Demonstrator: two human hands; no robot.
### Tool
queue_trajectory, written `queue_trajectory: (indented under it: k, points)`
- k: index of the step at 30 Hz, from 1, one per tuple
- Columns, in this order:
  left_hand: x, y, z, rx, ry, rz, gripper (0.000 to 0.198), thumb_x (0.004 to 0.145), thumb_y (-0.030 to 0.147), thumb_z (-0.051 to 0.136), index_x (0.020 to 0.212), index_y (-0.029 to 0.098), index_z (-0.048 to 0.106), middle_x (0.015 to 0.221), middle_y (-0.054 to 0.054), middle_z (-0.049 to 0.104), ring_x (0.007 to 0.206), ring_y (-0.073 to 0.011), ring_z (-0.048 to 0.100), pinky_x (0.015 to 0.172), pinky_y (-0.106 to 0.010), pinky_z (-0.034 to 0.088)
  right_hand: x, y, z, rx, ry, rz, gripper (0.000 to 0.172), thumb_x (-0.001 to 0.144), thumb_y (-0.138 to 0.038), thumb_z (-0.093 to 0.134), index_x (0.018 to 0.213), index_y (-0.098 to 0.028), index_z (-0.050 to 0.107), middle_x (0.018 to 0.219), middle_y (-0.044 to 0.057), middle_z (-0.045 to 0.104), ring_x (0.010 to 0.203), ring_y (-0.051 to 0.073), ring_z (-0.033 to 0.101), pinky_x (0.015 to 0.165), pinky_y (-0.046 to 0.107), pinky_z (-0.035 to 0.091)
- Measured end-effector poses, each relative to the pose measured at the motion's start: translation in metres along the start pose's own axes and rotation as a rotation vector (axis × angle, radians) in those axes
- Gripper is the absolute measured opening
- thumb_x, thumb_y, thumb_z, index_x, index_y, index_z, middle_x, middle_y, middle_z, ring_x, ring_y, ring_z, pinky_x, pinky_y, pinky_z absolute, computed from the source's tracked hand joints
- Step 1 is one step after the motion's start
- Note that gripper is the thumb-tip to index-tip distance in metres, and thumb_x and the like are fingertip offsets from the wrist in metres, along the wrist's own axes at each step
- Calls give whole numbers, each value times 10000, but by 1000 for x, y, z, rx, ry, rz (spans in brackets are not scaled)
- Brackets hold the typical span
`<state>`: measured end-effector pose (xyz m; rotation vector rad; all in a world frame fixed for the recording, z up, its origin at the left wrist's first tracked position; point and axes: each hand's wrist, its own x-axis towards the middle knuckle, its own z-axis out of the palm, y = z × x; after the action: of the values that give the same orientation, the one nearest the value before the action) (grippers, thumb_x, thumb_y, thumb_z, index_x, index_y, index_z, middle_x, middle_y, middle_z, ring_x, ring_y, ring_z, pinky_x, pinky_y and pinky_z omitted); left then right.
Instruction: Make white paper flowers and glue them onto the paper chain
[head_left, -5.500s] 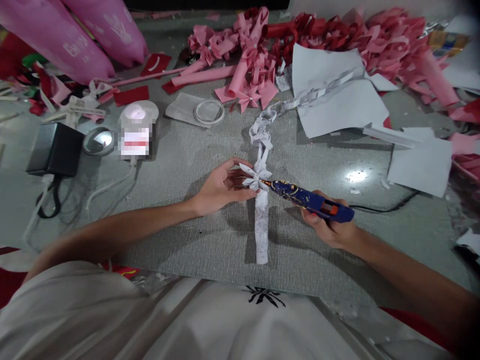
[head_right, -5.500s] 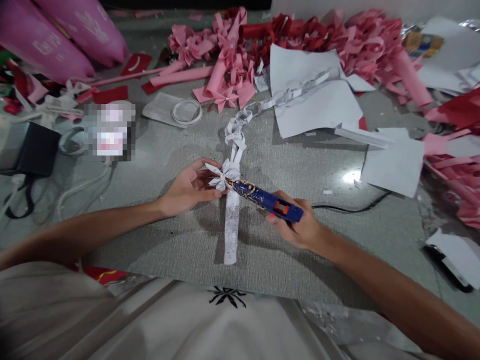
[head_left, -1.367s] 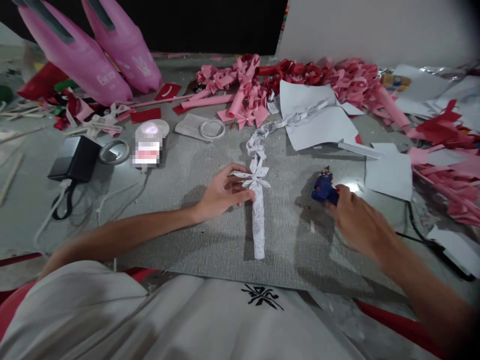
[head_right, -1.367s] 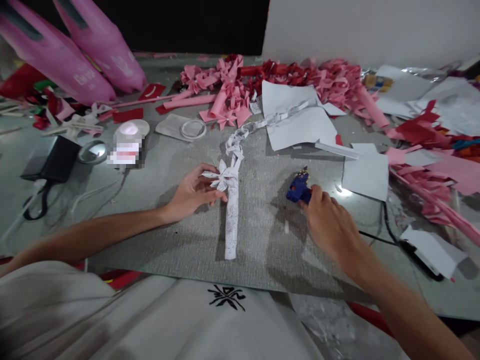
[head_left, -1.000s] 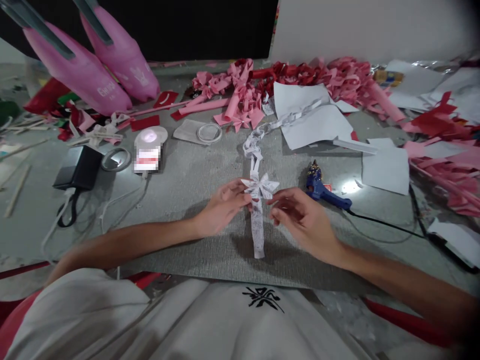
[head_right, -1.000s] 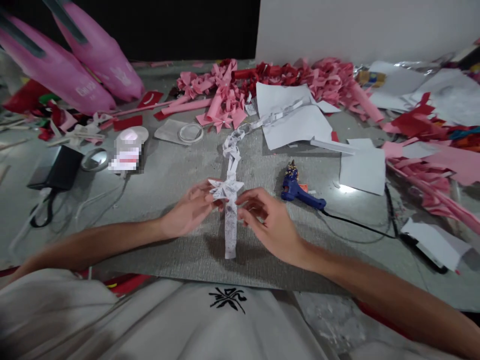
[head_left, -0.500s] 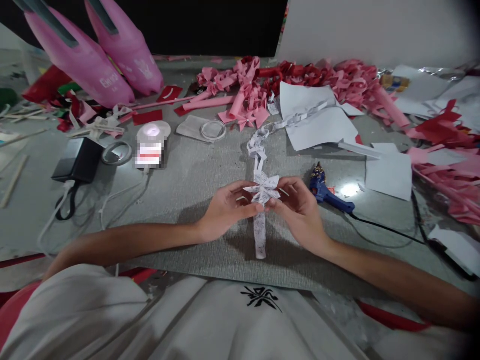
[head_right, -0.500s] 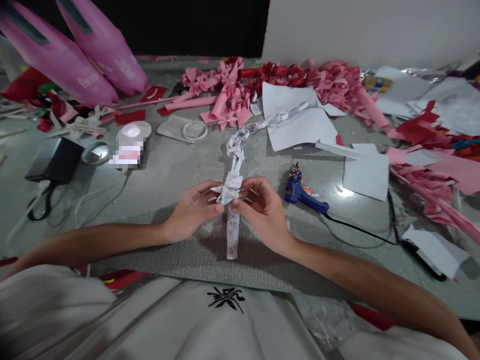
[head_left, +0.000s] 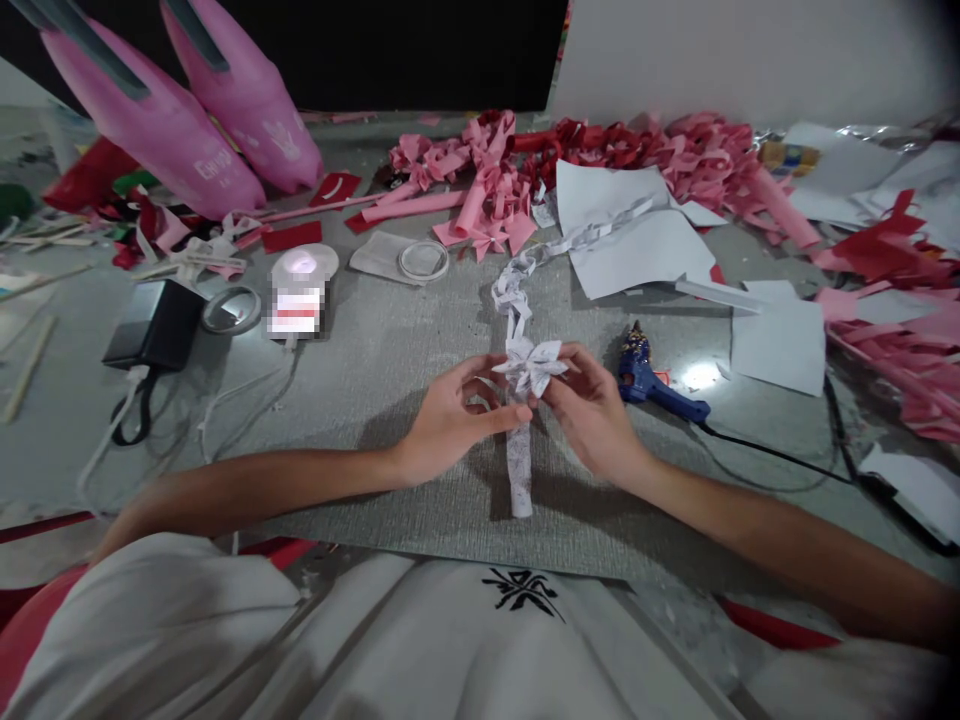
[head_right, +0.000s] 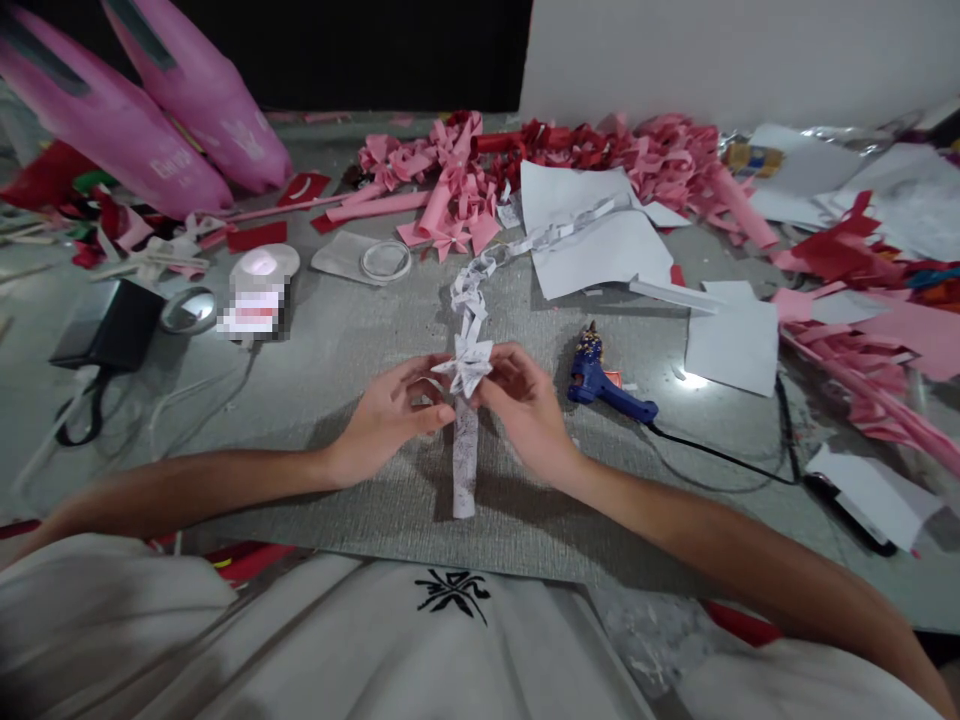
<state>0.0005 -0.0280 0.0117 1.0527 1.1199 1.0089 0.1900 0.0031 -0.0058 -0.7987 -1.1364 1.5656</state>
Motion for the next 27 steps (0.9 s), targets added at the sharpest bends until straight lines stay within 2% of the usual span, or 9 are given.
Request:
queue_trajectory:
  k: [2, 4, 7, 11, 15, 20, 23, 27]
  points:
    - [1, -6, -2, 132, 54, 32, 700, 804, 473, 860, 1347, 192, 519, 1118, -75, 633, 908, -180, 627, 726, -305, 525, 5, -8, -8, -19, 55, -68, 173, 886, -257, 810, 981, -286, 668, 972, -34, 693, 777, 122, 602, 690, 268, 530]
    - [2, -13, -3, 385, 84, 88, 658, 830, 467, 839, 1310, 188, 486, 1135, -91, 620, 977, -217, 629, 841, -377, 547, 8, -18, -18, -50, 107, -131, 197, 867, -245, 821, 951, -292, 650, 1002, -34, 723, 771, 129, 619, 671, 279, 539]
    - [2, -20, -4, 797, 23, 259, 565, 859, 433, 825, 1254, 185, 505, 1244, -140, 619, 1188, -310, 583, 1021, -499, 509, 8, -28, -31, -176, 138, -152, 206, 857, -270, 831, 937, -289, 642, 1017, -21, 757, 724, 138, 636, 646, 301, 553]
    - [-1, -27, -6, 1099, -42, 535, 401, 975, 437, 696, 1266, 195, 565, 1497, -173, 562, 1387, -375, 489, 1119, -570, 438, 4, -32, -39, -285, 128, -83, 171, 872, -264, 817, 959, -287, 671, 997, 1, 761, 844, 179, 709, 724, 339, 605]
    - [-1, -34, -10, 1203, -120, 698, 312, 1047, 427, 580, 1227, 180, 644, 1489, -164, 620, 1413, -355, 528, 1173, -587, 398, 3, -32, -38, -318, 140, 12, 159, 849, -250, 826, 901, -270, 677, 986, 14, 749, 917, 211, 741, 796, 385, 635]
    - [0, -38, -14, 1272, -151, 719, 361, 1039, 425, 583, 1270, 162, 668, 1467, -188, 641, 1422, -366, 537, 1228, -629, 331, 7, -33, -37, -312, 93, 53, 219, 835, -307, 846, 866, -272, 632, 980, 24, 737, 969, 253, 761, 758, 398, 654]
    - [0, -37, -14, 1311, -184, 726, 382, 1046, 432, 559, 1318, 181, 653, 1474, -185, 634, 1439, -375, 516, 1212, -638, 334, 8, -37, -38, -328, 11, 106, 215, 876, -340, 822, 921, -279, 622, 1029, 27, 753, 928, 237, 762, 706, 381, 652]
    - [-2, -38, -14, 1377, -204, 745, 399, 1067, 439, 508, 1346, 192, 650, 1530, -192, 584, 1447, -408, 487, 1161, -672, 355, 8, -43, -41, -514, -106, 66, 159, 926, -307, 767, 1009, -286, 633, 1024, 22, 752, 844, 212, 735, 677, 376, 642]
